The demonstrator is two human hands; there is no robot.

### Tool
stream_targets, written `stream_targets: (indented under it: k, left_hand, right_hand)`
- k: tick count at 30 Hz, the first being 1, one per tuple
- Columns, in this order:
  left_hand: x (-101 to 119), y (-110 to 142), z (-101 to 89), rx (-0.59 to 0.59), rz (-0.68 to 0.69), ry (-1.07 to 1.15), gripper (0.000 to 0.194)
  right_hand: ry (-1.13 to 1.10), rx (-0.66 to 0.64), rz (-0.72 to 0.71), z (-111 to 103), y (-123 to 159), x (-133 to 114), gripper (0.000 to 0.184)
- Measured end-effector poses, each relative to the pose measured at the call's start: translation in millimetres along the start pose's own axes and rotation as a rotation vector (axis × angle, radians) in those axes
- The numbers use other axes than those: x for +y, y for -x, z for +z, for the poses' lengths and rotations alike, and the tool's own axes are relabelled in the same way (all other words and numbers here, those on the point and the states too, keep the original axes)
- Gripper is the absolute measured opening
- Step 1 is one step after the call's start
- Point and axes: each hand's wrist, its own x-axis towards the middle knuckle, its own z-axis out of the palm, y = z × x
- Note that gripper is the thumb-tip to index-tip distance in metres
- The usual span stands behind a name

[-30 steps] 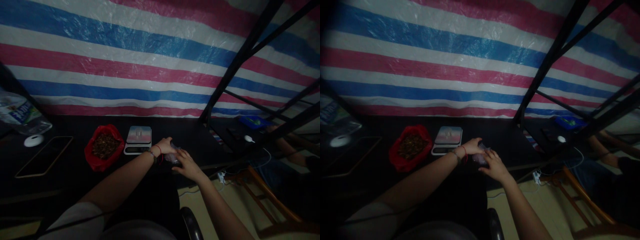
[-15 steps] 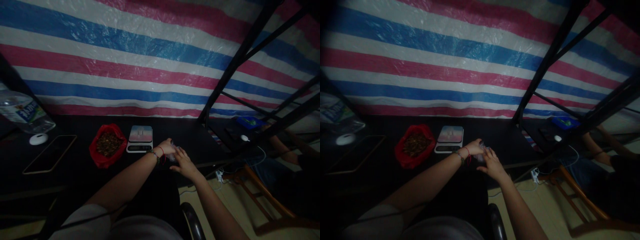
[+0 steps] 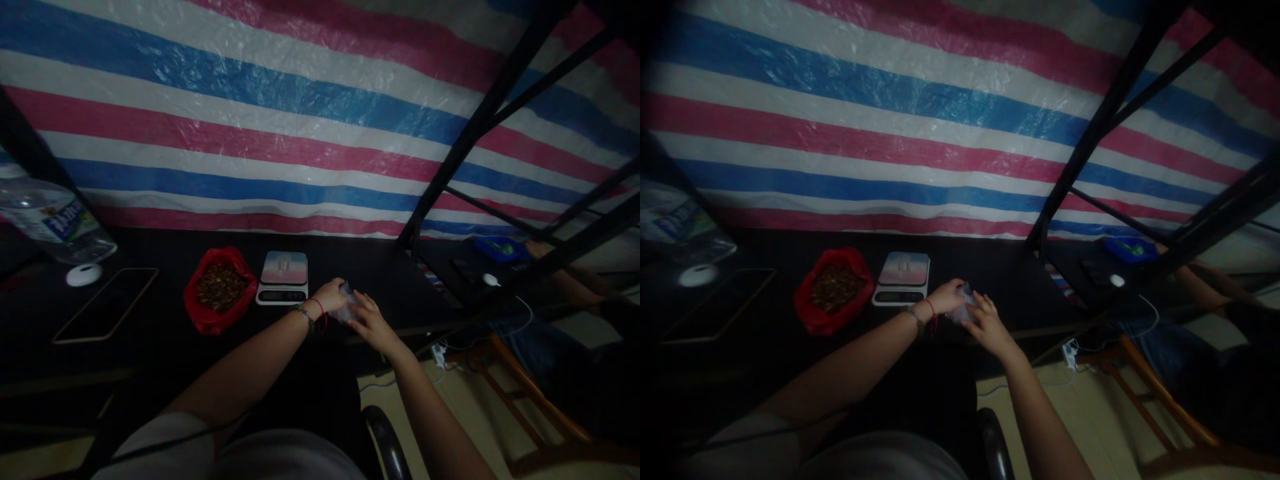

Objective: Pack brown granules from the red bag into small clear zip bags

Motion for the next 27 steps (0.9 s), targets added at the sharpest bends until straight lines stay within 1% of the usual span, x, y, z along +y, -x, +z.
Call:
stream_targets:
  k: [1, 3, 5, 8, 10, 13, 16, 19, 22, 27]
  left_hand:
    - [0.4, 1.4, -0.1, 0.001, 0.002, 0.011, 0.051]
    - [1.9, 4.6, -1.2, -0.013, 0.011, 0.007, 0.061]
    - [4.0, 7.0, -3.1, -0.036, 0.023, -0.057, 0.069]
    - [7.1, 7.8, -5.7, -0.048, 0.009, -0.164, 0.067]
    - [8.2, 7.3, -6.6, -0.046, -0.004, -0.179, 0.061]
    - [8.2, 7.2, -6.8, -0.027, -0.005, -0.176, 0.057]
    - [7.5, 8.6, -6.4, -0.016, 0.031, -0.197, 0.066]
    - [8.2, 9.9, -6.2, -0.015, 0.041, -0.208, 0.074]
    - [10.0, 9.5, -7.1, -0.026, 0.021, -0.221, 0.07]
    - [7.2, 6.5, -10.0, -0.026, -0.005, -0.204, 0.051]
  right_hand:
    - [0.006, -0.002, -0.008, 0.0, -0.4, -0.9, 0.045]
    - [0.025, -0.008, -0.015, 0.3, -0.6, -3.7, 0.041]
    - [0.051, -0.019, -0.007, 0.3, 0.0, -7.0, 0.038]
    - [0.087, -0.049, -0.007, -1.4, 1.2, -11.1, 0.042]
    - [0.102, -0.068, -0.017, -2.7, 1.8, -12.9, 0.046]
    - [0.112, -0.059, -0.021, -2.7, 2.3, -14.1, 0.043]
    - [0.128, -0.036, -0.029, 0.0, 2.5, -14.2, 0.041]
    - [0.155, -0.029, -0.033, 2.6, 3.1, -14.8, 0.045]
    - [0.175, -0.029, -0.015, 2.9, 4.0, -17.4, 0.043]
    - [0.159, -0.046, 0.02, 1.7, 5.6, -21.1, 0.047]
